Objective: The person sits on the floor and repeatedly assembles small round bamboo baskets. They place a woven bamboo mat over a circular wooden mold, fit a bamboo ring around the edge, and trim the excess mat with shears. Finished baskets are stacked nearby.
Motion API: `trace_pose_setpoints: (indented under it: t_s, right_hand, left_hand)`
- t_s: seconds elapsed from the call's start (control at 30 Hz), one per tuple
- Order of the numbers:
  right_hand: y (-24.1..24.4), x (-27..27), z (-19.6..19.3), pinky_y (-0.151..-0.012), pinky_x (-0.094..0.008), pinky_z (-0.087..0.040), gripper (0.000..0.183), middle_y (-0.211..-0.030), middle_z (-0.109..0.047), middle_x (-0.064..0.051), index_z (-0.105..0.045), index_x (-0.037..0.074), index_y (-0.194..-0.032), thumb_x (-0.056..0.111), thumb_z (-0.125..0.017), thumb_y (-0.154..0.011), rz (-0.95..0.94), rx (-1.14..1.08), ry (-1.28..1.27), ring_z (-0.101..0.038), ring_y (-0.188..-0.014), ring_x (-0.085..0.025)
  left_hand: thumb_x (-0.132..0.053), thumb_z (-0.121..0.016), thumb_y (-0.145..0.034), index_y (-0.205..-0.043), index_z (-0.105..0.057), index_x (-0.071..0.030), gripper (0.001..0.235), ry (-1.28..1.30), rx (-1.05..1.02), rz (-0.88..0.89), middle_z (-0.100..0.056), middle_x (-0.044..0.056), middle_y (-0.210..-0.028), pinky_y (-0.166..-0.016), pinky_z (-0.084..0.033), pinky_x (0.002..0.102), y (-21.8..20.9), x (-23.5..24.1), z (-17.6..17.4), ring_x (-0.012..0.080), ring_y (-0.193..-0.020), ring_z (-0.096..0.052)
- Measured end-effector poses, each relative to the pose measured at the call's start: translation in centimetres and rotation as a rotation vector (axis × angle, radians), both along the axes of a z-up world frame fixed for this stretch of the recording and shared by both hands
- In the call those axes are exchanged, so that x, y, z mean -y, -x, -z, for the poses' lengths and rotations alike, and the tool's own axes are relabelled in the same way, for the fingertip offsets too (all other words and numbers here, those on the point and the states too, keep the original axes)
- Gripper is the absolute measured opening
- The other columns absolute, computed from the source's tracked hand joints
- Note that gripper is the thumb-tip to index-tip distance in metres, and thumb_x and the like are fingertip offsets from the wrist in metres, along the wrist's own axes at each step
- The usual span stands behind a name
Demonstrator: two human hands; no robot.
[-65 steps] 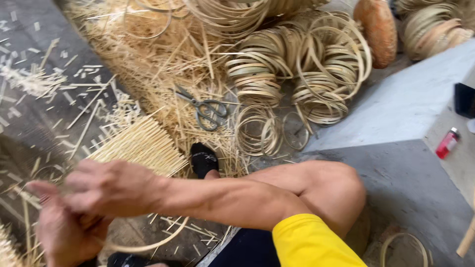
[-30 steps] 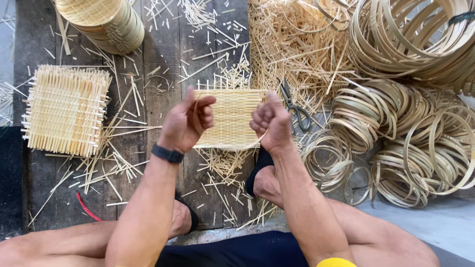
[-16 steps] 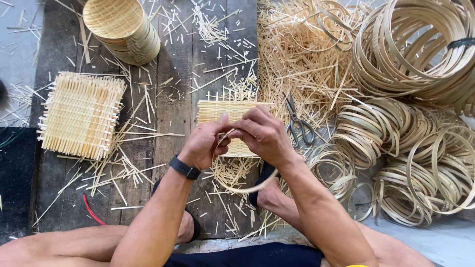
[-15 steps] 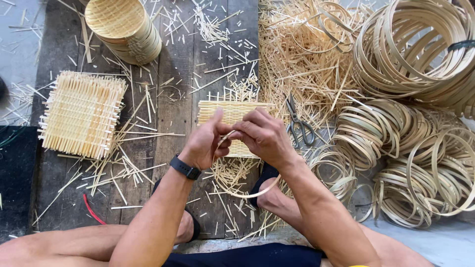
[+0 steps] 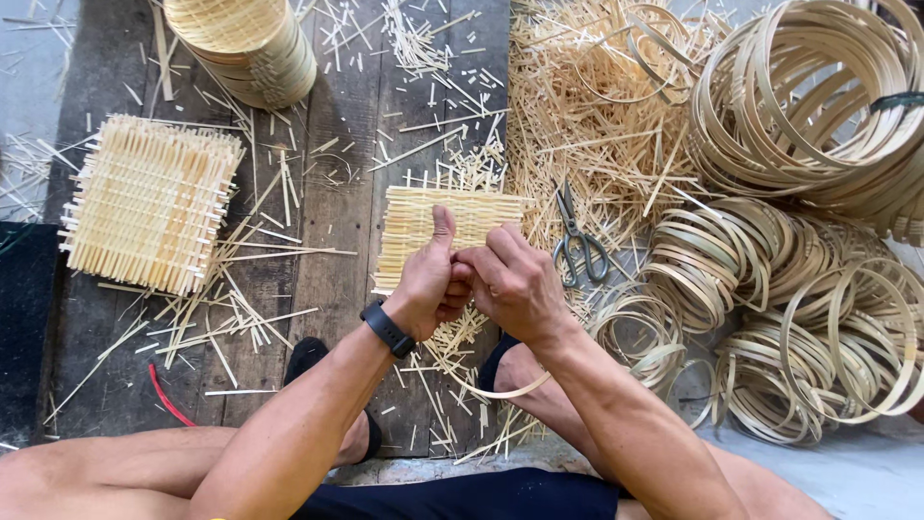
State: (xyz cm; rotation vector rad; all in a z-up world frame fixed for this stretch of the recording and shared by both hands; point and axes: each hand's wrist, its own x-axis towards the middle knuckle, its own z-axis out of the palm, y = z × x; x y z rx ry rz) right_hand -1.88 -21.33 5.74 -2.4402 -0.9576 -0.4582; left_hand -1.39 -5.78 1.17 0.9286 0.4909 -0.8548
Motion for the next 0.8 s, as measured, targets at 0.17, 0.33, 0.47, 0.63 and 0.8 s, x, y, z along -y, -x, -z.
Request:
trace_pose_setpoints:
  t_s: [0.17, 0.33, 0.47, 0.63, 0.8]
  right_hand:
    - [0.2, 0.1, 1.0, -0.059, -0.035, -0.053, 0.020, -0.081, -0.052, -0.004, -0.074, 0.006, -0.096, 0.000, -0.075, -0.078, 0.023, -0.009, -0.025, -0.058, -0.075, -0.020]
    - [-1.9, 1.2, 1.3, -0.062, -0.029, -0.059, 0.017, -0.088, -0.062, -0.005, -0.075, 0.005, -0.098, 0.020, -0.079, -0.089, -0.017, -0.192, -0.147, -0.065, -0.079, -0.016]
    - [-4.2, 4.1, 1.2, -0.064, -0.029, -0.063, 0.027, -0.096, -0.073, -0.007, -0.069, 0.011, -0.117, 0.029, -0.057, -0.102, 0.380, -0.971, -0.718, -0.071, -0.082, -0.015]
    - [-3.5, 5.4, 3.4, -0.064, -0.036, -0.061, 0.039, -0.081, -0.068, -0.009, -0.073, -0.001, -0.106, 0.035, -0.058, -0.104, 0.035, -1.363, -1.374, -0.068, -0.071, -0.018]
    - [-3.7, 6.3, 5.1, -0.052, -0.027, -0.045, 0.039, -0.069, -0.056, -0.002, -0.073, -0.003, -0.103, 0.034, -0.062, -0.106, 0.038, -1.431, -1.344, -0.051, -0.059, -0.011]
  left_hand:
    - [-0.090, -0.028, -0.083, -0.053, -0.029, -0.023, 0.074, -0.011, 0.013, -0.046, -0.026, -0.008, -0.049, -0.038, -0.015, 0.027, 0.4, 0.5, 0.5, 0.0079, -0.039, -0.023]
    - [-0.081, -0.036, -0.090, -0.068, -0.053, -0.020, 0.068, 0.084, 0.086, -0.040, -0.039, -0.010, -0.052, -0.036, -0.022, 0.024, -0.3, -0.4, 1.0, 0.0060, -0.040, -0.030]
    - [-0.056, -0.057, -0.100, -0.111, -0.075, -0.008, 0.052, 0.254, 0.344, -0.321, -0.054, -0.006, -0.064, -0.044, -0.033, 0.023, -2.0, -3.4, 1.2, 0.0062, -0.050, -0.042]
    - [-0.028, -0.061, -0.098, -0.103, -0.070, -0.002, 0.028, 0.409, 0.303, -0.555, -0.063, 0.002, -0.071, -0.055, -0.049, 0.027, -3.3, -5.5, 0.9, 0.0113, -0.061, -0.056]
    - [-0.026, -0.062, -0.100, -0.089, -0.068, -0.005, 0.024, 0.148, 0.251, -0.255, -0.061, -0.001, -0.066, -0.045, -0.043, 0.023, -4.4, -6.4, 1.6, 0.0071, -0.054, -0.051]
